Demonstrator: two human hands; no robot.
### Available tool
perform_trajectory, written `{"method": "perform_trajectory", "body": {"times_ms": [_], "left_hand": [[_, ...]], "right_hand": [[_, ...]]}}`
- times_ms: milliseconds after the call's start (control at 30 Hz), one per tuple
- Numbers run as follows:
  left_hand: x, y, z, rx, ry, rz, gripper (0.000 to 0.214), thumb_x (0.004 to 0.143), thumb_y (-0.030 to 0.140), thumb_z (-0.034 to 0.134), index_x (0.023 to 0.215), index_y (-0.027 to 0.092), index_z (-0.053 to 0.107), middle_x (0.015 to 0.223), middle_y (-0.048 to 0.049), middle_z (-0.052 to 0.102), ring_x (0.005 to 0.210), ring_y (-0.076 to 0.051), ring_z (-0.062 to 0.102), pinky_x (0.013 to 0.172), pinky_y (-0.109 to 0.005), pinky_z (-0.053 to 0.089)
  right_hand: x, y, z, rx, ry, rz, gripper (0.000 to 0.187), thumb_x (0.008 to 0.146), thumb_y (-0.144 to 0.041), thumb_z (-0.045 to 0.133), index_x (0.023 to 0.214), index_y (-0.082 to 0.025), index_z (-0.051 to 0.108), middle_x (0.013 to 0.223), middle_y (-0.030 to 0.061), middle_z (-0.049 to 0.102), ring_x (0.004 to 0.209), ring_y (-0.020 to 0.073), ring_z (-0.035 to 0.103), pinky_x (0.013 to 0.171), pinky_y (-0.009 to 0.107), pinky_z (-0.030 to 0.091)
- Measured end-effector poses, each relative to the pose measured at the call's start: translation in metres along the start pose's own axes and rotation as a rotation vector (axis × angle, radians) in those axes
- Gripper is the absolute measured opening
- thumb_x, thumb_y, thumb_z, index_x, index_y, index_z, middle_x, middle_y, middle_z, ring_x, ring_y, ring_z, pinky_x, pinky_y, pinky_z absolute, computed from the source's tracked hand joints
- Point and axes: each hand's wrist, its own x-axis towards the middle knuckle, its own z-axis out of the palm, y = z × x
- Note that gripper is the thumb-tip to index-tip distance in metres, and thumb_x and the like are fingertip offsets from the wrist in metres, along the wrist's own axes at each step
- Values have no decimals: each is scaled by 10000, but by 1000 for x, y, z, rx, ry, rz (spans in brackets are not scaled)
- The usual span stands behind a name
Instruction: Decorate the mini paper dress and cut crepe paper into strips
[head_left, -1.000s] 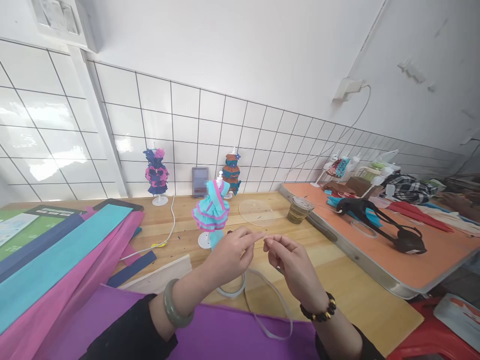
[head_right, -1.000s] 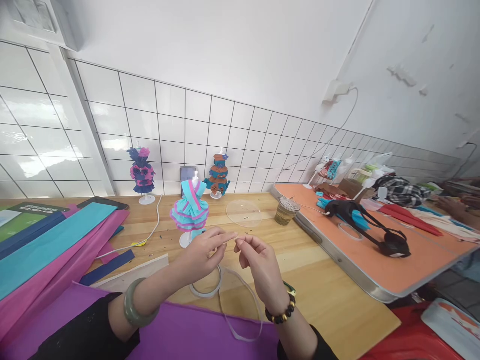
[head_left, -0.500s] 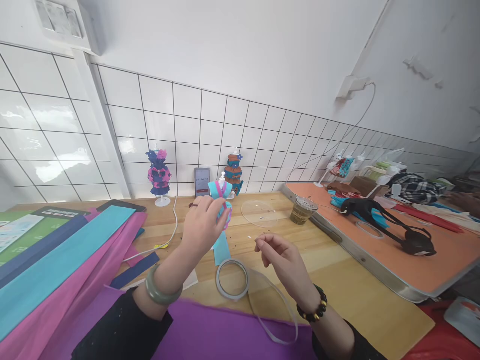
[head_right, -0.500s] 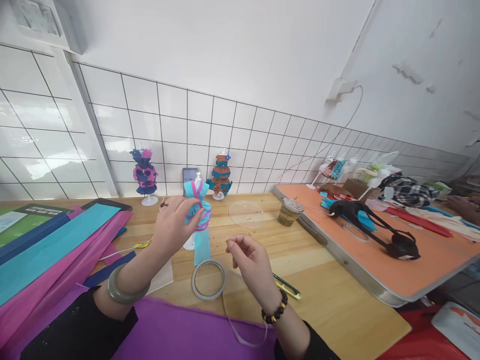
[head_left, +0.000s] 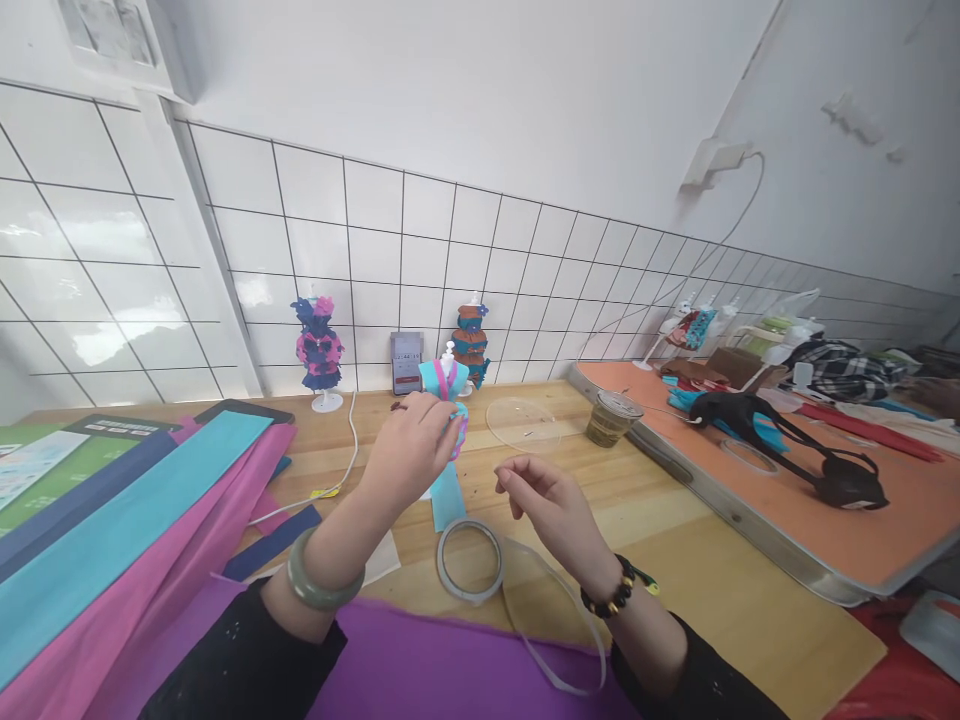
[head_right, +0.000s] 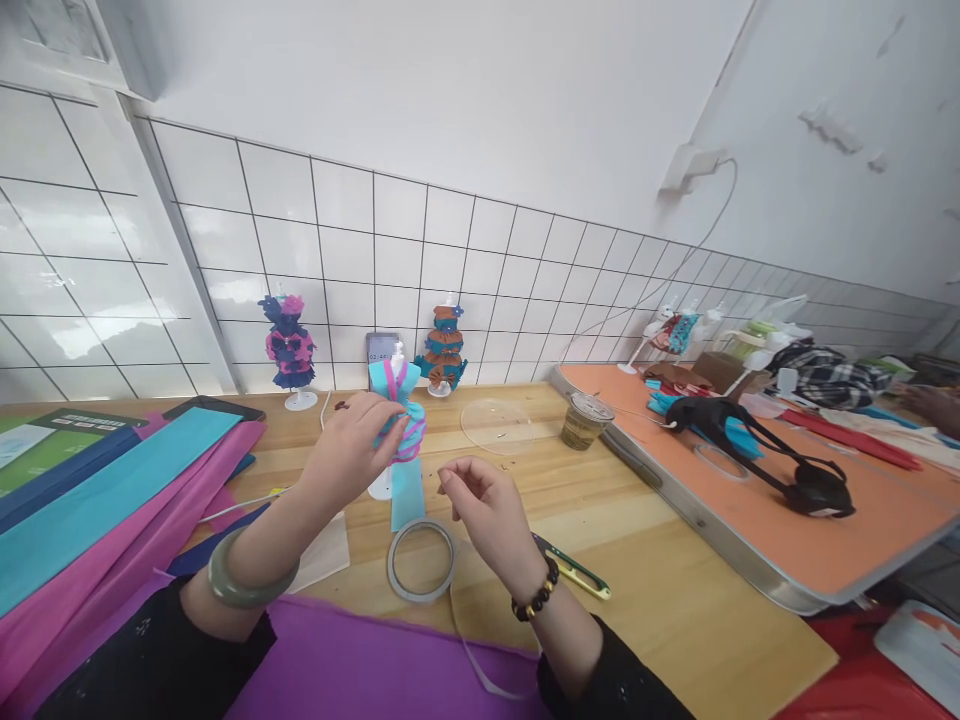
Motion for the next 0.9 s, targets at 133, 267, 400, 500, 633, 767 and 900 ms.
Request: {"method": "perform_trajectory", "body": {"times_ms": [133, 267, 400, 500, 633, 767, 900], "left_hand": [[-1, 0, -1, -104, 28, -65, 180, 872, 229, 407, 848, 173, 576, 772, -44, 593, 765, -157, 547, 659, -276, 402], [-1, 0, -3, -177, 73, -104, 130, 846, 218, 437, 822, 185, 560, 750, -20, 602, 740, -146, 540, 672, -278, 402], [-1, 0, -4, -199, 138, -190, 68, 820, 246, 487, 818, 189, 526, 715, -3, 581, 715, -147, 529, 658, -275, 403], [-1, 1, -1, -153, 152, -204, 84, 807, 271, 511, 786, 190, 505, 689, -1, 556, 707, -153, 516, 645, -279, 396], [-2, 1, 3, -124, 182, -215, 73, 801, 253, 507, 761, 194, 494, 682, -1, 540, 704, -155, 503, 657, -292, 392], [0, -4, 4, -244, 262, -395, 77, 775, 247, 533, 825, 199, 501, 768, -14, 554, 772, -165, 522, 701, -305, 415], [1, -11, 5, -468, 223, -589, 166, 776, 316, 544, 898, 213, 499, 931, -30, 574, 889, -183, 537, 770, -328, 432]], "right_hand": [[16, -7, 3, -68, 24, -92, 229, 786, -395, 542, 749, -174, 591, 685, 1, 581, 527, 92, 482, 508, 221, 419], [36, -12, 9, -218, 47, -241, 210, 821, -345, 502, 773, -172, 611, 651, 0, 592, 526, 101, 494, 507, 223, 404], [55, -14, 14, -318, 76, -385, 198, 842, -296, 477, 801, -171, 624, 688, 11, 625, 605, 120, 548, 584, 238, 421], [64, -15, 17, -341, 84, -399, 202, 852, -280, 459, 823, -168, 624, 724, 21, 639, 637, 126, 563, 609, 243, 427], [66, -16, 19, -388, 64, -426, 201, 859, -261, 452, 813, -167, 623, 692, 12, 629, 616, 119, 549, 592, 234, 412], [67, -17, 19, -458, 83, -500, 195, 863, -234, 444, 821, -170, 623, 712, 13, 636, 622, 120, 544, 592, 233, 399], [70, -18, 20, -537, 117, -538, 184, 853, -192, 444, 787, -173, 615, 724, 20, 641, 635, 126, 541, 593, 237, 391]]}}
